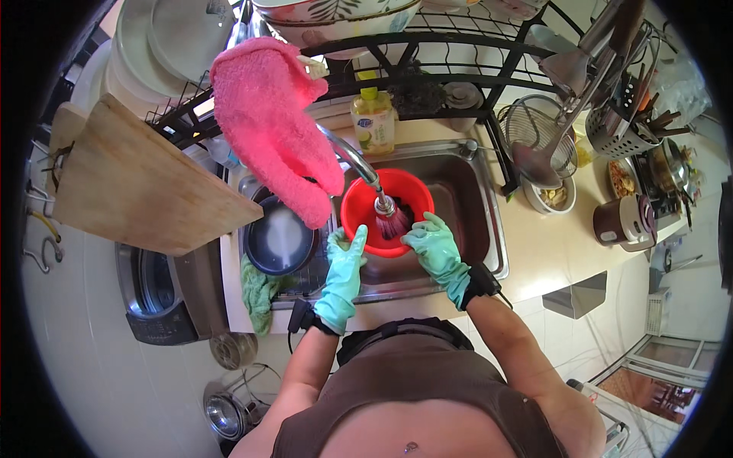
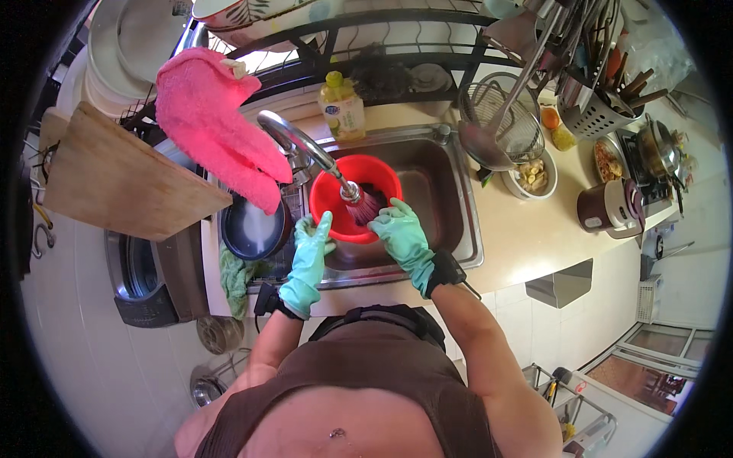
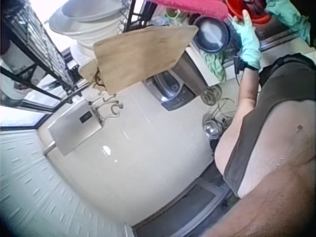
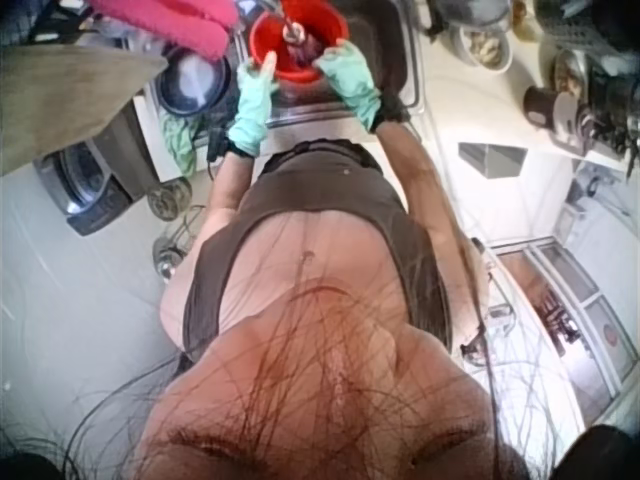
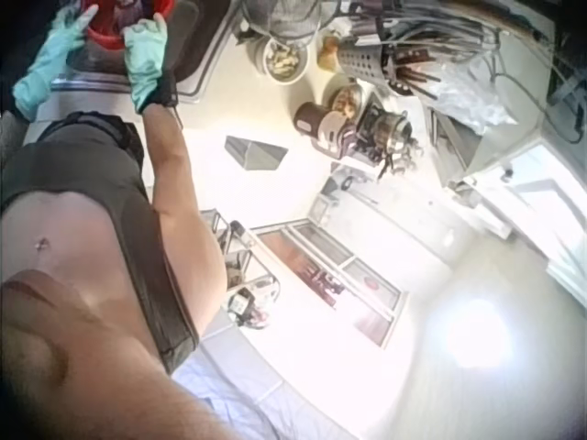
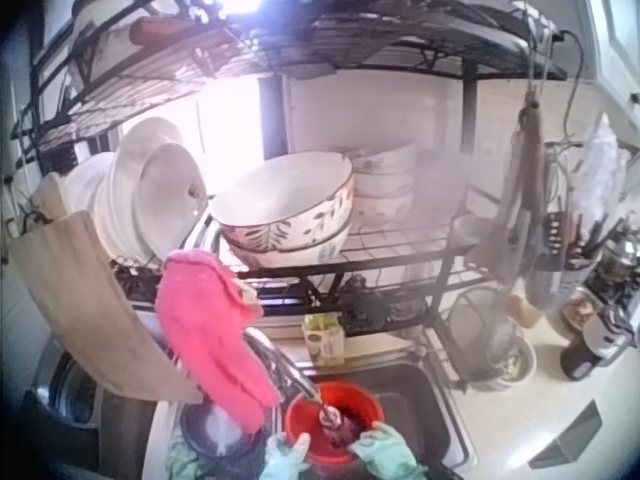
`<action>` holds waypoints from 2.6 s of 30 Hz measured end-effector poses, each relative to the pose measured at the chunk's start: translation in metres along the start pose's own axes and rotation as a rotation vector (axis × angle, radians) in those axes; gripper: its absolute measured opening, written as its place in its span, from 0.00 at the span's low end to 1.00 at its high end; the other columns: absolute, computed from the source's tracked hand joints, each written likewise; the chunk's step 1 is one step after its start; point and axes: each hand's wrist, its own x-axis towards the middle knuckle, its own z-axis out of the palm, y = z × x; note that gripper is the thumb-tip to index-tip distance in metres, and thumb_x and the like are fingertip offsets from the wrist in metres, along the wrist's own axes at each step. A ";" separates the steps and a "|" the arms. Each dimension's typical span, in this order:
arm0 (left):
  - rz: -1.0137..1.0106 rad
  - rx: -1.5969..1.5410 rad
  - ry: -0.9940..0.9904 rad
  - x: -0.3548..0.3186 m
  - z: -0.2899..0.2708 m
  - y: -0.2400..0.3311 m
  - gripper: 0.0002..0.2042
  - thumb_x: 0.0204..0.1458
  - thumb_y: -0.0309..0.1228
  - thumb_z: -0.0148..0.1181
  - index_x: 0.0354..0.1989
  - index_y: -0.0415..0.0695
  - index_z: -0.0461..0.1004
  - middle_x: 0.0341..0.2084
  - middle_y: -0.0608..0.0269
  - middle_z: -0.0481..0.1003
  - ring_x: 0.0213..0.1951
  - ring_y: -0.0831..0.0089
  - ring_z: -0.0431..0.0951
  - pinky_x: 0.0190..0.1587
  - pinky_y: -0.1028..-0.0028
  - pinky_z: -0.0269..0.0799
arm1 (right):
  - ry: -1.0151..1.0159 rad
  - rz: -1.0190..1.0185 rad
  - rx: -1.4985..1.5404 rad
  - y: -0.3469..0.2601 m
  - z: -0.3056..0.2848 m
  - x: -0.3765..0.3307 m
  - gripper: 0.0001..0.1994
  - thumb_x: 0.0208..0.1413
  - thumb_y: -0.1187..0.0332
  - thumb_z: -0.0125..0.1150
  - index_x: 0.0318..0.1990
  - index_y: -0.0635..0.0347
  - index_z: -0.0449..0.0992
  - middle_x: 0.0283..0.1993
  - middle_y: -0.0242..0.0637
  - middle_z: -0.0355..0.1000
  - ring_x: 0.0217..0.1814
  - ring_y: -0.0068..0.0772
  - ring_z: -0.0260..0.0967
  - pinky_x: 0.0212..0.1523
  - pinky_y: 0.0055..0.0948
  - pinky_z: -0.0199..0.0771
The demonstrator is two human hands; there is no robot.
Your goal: The person wipes a stool with a cloth, carries a bucket to a kitchen sink where they rinse the cloth and bucket under a faucet, and then carries the bucket back into the room to wipe the stool again.
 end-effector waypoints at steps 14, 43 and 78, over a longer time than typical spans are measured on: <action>-0.306 -0.314 -0.183 0.011 -0.026 -0.023 0.22 0.49 0.29 0.69 0.51 0.48 0.69 0.45 0.66 0.74 0.47 0.68 0.75 0.48 0.64 0.72 | -0.228 0.106 0.185 -0.006 -0.010 0.030 0.40 0.33 0.72 0.71 0.61 0.61 0.64 0.53 0.49 0.71 0.55 0.53 0.68 0.62 0.45 0.65; -0.287 -0.168 -0.251 -0.010 -0.053 -0.062 0.20 0.51 0.35 0.70 0.46 0.40 0.70 0.40 0.61 0.73 0.42 0.71 0.76 0.47 0.70 0.75 | -0.046 0.581 0.384 -0.012 0.012 0.034 0.32 0.50 0.62 0.67 0.63 0.59 0.65 0.58 0.54 0.69 0.57 0.55 0.69 0.60 0.45 0.67; -0.009 0.102 -0.147 -0.013 -0.046 -0.080 0.17 0.53 0.40 0.68 0.24 0.47 0.65 0.18 0.72 0.65 0.19 0.83 0.66 0.22 0.79 0.61 | -0.071 1.000 0.279 -0.010 0.071 -0.060 0.20 0.50 0.59 0.65 0.43 0.69 0.75 0.38 0.59 0.76 0.44 0.62 0.74 0.43 0.48 0.74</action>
